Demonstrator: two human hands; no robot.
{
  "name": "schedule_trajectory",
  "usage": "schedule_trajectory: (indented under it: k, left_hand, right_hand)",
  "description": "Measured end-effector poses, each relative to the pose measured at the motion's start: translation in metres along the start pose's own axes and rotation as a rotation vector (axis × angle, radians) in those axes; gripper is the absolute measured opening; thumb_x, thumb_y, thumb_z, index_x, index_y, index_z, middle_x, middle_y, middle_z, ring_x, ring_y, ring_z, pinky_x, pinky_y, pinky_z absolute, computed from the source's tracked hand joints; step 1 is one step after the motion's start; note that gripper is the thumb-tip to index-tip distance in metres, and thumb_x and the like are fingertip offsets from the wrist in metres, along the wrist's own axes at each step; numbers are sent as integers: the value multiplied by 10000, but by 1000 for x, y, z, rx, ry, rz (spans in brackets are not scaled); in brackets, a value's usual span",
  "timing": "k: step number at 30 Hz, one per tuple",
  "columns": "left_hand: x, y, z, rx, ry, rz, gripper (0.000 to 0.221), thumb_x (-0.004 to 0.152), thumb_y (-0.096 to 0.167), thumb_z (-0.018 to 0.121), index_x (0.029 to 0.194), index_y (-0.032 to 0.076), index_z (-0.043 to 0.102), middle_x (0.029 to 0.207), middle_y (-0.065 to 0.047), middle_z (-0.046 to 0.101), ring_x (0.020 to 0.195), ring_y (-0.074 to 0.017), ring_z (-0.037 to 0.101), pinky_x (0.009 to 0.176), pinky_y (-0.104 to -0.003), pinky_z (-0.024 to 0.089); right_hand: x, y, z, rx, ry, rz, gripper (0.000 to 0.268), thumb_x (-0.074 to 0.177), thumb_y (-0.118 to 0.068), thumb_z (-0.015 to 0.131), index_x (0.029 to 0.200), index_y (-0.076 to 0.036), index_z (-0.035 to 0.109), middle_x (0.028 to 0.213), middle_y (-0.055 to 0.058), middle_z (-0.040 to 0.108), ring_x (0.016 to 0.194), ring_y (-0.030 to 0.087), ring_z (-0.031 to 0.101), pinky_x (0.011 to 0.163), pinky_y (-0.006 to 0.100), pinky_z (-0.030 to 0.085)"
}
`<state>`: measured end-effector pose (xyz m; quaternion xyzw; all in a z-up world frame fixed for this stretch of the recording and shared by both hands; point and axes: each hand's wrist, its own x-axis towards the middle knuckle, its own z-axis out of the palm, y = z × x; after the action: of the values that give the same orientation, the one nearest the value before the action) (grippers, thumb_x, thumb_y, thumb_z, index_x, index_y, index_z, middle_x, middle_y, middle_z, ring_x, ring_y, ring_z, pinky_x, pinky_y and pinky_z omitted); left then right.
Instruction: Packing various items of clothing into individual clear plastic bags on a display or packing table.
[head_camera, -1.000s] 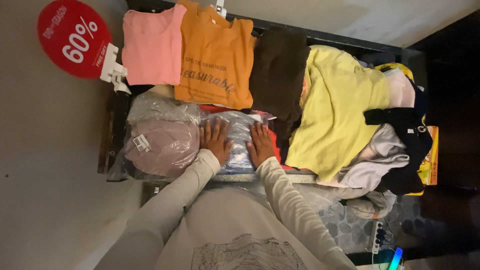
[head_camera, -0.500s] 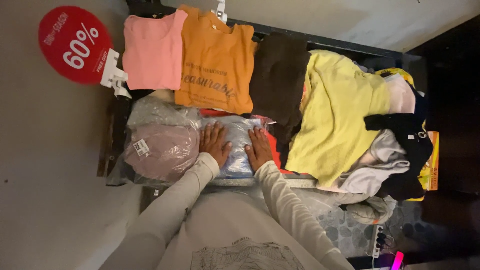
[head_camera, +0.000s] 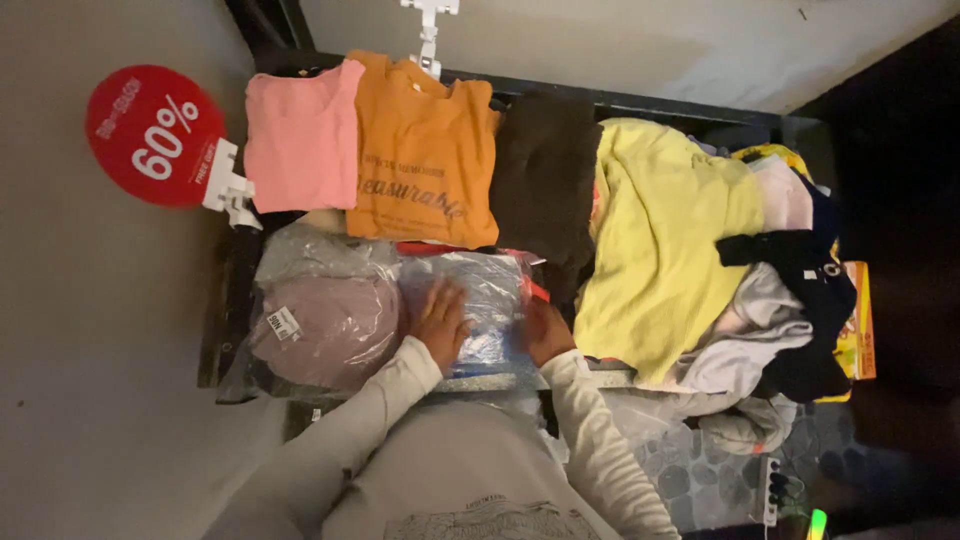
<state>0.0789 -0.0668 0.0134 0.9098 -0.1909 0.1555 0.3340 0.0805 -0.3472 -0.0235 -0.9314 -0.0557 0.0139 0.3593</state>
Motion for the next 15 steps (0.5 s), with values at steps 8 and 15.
schedule_trajectory:
  k: [8,15]
  left_hand:
    - [-15,-23,4,46,-856,-477,311,978,537,521,1142,276,564,1101,-27,747,1074,-247,732,891,-420,590]
    - [-47,-61,79,-12,-749,-626,429,931,669,490,1139,339,666,972,102,762,995,-131,749,837,-314,596]
  right_hand:
    - [-6,-21,-8,87,-167,412,832,599,-392,885,1329,-94,619,1163,138,723,1150,306,670,1029,434,528]
    - [-8,-81,-40,813,-267,325,340,669,0,882,995,-63,808,834,85,798,732,135,731,711,296,605]
